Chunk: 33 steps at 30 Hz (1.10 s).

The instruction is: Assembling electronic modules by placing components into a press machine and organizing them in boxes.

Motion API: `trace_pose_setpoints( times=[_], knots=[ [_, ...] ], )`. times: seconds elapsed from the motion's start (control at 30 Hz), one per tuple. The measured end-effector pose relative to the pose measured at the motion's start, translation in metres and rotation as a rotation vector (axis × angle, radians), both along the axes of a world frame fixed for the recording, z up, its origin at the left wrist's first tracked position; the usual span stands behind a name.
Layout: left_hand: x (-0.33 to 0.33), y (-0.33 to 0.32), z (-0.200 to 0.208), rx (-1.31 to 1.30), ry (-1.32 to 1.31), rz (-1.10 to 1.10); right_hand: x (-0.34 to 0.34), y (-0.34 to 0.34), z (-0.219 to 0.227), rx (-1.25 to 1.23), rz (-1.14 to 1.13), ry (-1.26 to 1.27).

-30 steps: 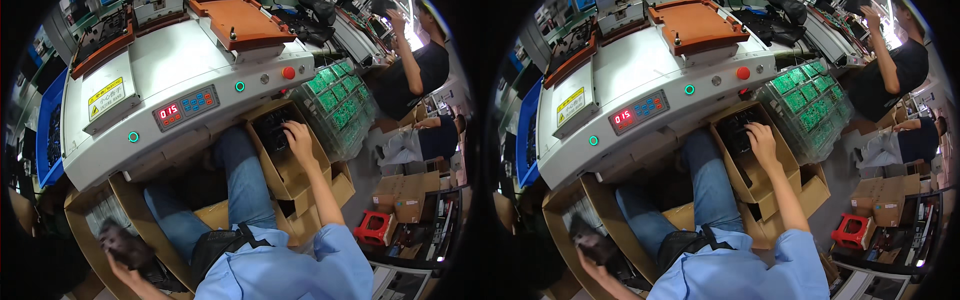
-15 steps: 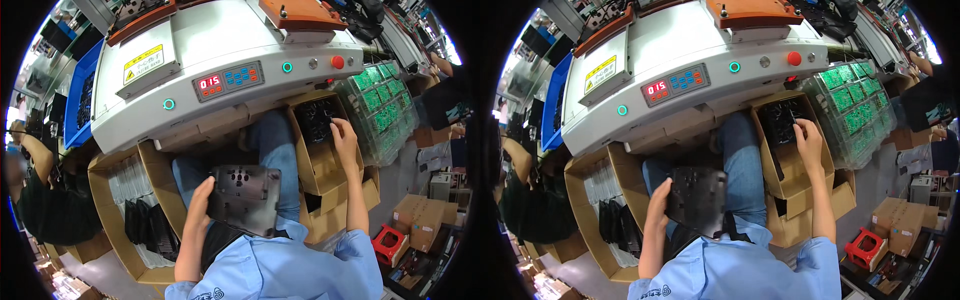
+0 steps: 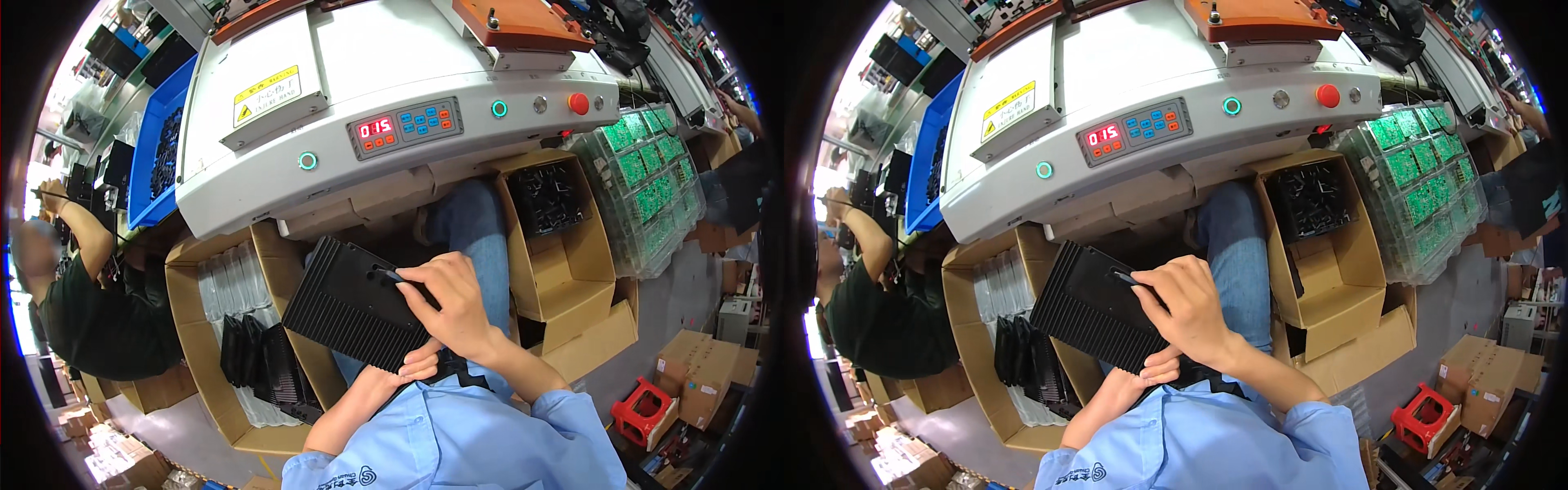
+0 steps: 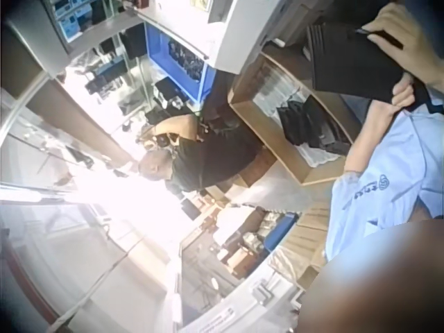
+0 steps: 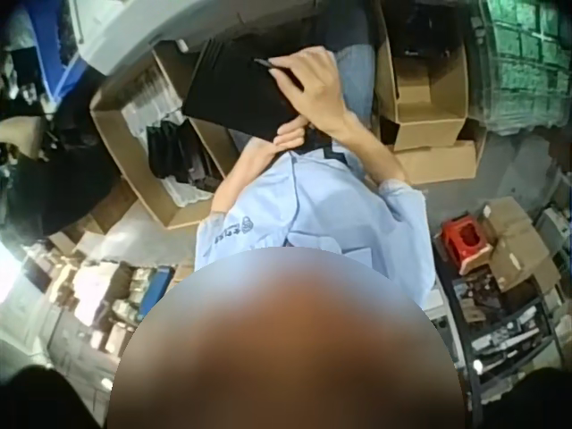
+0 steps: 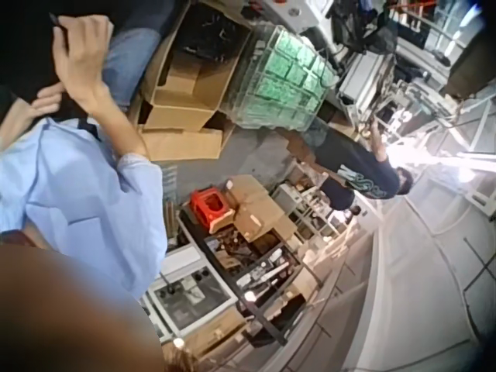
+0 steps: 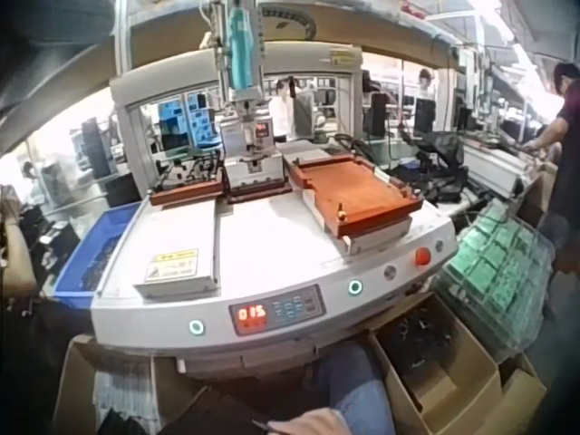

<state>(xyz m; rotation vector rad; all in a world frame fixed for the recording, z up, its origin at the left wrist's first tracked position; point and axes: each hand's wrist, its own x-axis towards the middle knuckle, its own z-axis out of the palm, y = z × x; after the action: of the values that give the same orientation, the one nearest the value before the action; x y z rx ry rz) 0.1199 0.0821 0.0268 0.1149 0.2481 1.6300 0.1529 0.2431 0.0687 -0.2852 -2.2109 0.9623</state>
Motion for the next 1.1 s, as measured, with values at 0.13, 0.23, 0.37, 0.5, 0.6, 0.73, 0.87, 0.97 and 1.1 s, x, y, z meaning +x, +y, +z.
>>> trace_pose_setpoints(
  times=[0.13,0.23,0.37,0.5,0.6,0.73,0.87,0.97,1.1],
  knots=[
    [0.003,0.001,-0.008,-0.096,-0.169,-0.045,-0.002,-0.006,-0.001,0.123,-0.041,-0.041],
    [0.005,0.007,-0.021,-0.109,-0.197,-0.058,0.000,-0.007,-0.002,0.129,-0.052,-0.062],
    [0.003,0.013,-0.045,-0.123,-0.239,-0.112,0.006,0.004,0.000,-0.056,0.023,-0.127],
    [-0.005,0.018,-0.038,-0.115,-0.116,-0.205,0.007,0.019,0.002,-1.119,0.335,-0.217],
    [-0.009,0.024,-0.024,-0.148,-0.027,-0.255,0.002,0.027,-0.019,-0.926,0.409,-0.254],
    [-0.014,0.037,-0.017,-0.079,-0.125,-0.263,0.009,0.023,-0.016,-0.797,0.288,-0.158],
    [-0.023,0.046,-0.022,-0.590,0.654,0.269,0.018,0.028,-0.017,-1.074,0.173,-0.061],
    [-0.036,0.042,-0.005,-0.430,0.012,0.444,0.028,0.038,-0.030,-0.887,-0.069,-0.067],
    [-0.034,0.027,-0.025,-0.600,0.583,0.420,0.031,0.043,-0.037,-0.801,-0.007,-0.163]
  ],
)
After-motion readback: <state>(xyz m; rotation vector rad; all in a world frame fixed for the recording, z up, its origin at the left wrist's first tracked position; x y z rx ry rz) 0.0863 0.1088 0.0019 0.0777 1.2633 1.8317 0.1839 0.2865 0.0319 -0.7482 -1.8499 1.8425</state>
